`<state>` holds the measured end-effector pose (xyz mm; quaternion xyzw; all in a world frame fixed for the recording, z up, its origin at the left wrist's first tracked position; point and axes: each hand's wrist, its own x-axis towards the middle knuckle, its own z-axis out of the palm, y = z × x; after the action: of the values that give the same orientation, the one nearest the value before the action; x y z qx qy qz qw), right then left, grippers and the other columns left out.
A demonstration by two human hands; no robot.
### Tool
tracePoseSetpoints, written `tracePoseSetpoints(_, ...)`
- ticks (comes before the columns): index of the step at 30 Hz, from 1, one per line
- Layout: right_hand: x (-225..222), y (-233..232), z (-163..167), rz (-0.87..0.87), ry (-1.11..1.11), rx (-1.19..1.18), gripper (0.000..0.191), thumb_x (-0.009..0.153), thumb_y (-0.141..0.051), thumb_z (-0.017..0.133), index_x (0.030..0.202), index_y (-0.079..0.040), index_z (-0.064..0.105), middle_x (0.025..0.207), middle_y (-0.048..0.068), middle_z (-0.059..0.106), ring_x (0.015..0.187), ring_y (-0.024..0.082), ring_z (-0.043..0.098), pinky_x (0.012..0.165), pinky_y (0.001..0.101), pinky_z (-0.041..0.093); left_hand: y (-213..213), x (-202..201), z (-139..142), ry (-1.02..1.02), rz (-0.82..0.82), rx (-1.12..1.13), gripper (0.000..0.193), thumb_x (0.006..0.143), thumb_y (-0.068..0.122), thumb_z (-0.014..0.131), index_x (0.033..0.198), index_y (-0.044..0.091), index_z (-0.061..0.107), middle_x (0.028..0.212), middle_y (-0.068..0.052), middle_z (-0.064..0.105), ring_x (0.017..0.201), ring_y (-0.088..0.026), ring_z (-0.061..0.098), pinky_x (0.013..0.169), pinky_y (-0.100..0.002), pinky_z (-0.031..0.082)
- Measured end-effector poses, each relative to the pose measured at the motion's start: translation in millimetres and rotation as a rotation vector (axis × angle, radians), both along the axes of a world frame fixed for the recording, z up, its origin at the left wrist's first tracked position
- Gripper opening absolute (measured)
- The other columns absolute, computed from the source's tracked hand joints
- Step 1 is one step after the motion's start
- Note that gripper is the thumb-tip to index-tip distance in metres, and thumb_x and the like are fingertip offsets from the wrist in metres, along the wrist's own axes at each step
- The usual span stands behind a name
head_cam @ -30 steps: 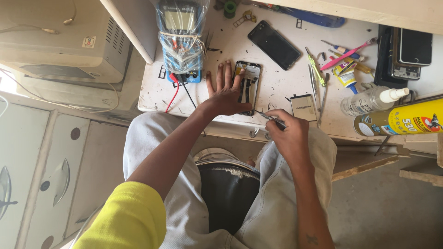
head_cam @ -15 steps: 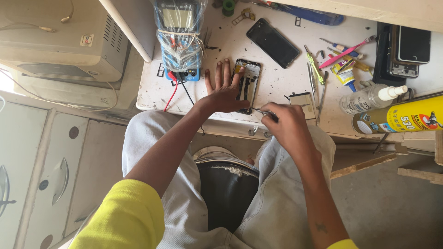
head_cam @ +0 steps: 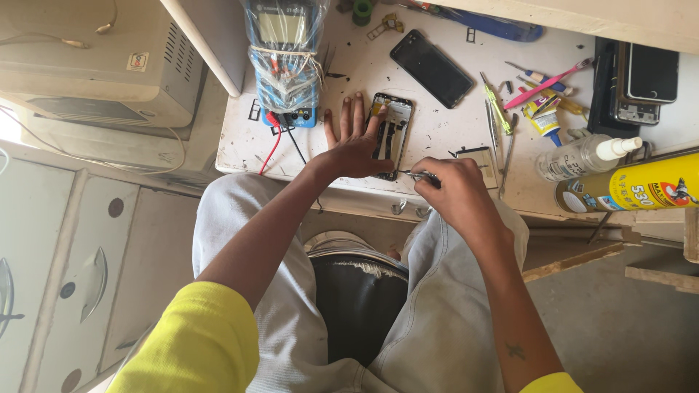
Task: The person sits at a repair bench and uses a screwdriver to unscrew and pry open a disassembled smartphone, working on its internal components. They then pick up another smartphone, remove its back cover, and work along its edges with their fingers.
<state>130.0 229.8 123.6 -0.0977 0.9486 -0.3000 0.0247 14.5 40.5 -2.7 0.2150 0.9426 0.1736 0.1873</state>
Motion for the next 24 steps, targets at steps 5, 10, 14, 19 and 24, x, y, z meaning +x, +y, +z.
tracePoseSetpoints(5,-1.3,0.3,0.7,0.013,0.016,0.014,0.02,0.084,-0.013,0.073,0.102,-0.005,0.075,0.074,0.023,0.07,0.071,0.038,0.068,0.075,0.0442,0.053,-1.0,0.6,1.4,0.003,0.009,0.003,0.128,0.074,0.072,0.074,0.165,0.023,-0.001,0.166,-0.031,-0.02,0.153,-0.047,-0.024,0.114,-0.074,-0.013)
tracePoseSetpoints(10,-1.8,-0.3,3.4,0.022,0.014,0.004,0.02,0.084,-0.012,0.072,0.103,-0.005,0.075,0.073,0.024,0.069,0.07,0.039,0.068,0.073,0.0438,0.053,-0.2,1.5,4.0,0.018,0.004,0.004,0.129,0.073,0.073,0.074,0.165,0.023,-0.001,0.166,-0.031,-0.02,0.153,-0.047,-0.023,0.114,-0.075,-0.013)
tracePoseSetpoints(14,-1.5,-0.5,6.4,0.015,0.01,0.0,0.02,0.084,-0.012,0.072,0.103,-0.004,0.075,0.073,0.024,0.068,0.068,0.038,0.068,0.069,0.0428,0.053,0.2,1.9,6.5,0.004,0.008,-0.002,0.127,0.074,0.072,0.073,0.166,0.024,0.0,0.166,-0.031,-0.02,0.153,-0.047,-0.024,0.114,-0.075,-0.012)
tracePoseSetpoints(19,0.3,-1.5,7.7,-0.025,-0.039,-0.017,0.022,0.085,-0.01,0.071,0.105,-0.005,0.075,0.071,0.025,0.066,0.061,0.036,0.067,0.062,0.0416,0.052,-1.2,0.4,5.2,0.0,-0.006,-0.004,0.13,0.074,0.075,0.073,0.165,0.021,-0.003,0.166,-0.031,-0.022,0.153,-0.047,-0.025,0.113,-0.075,-0.013)
tracePoseSetpoints(24,-0.1,-3.0,7.6,-0.018,-0.011,-0.037,0.021,0.085,-0.01,0.071,0.104,-0.004,0.074,0.07,0.024,0.066,0.059,0.035,0.066,0.061,0.0404,0.052,-2.1,-0.4,4.4,-0.006,-0.011,-0.012,0.13,0.075,0.075,0.072,0.165,0.022,-0.004,0.166,-0.03,-0.022,0.153,-0.046,-0.026,0.113,-0.075,-0.014)
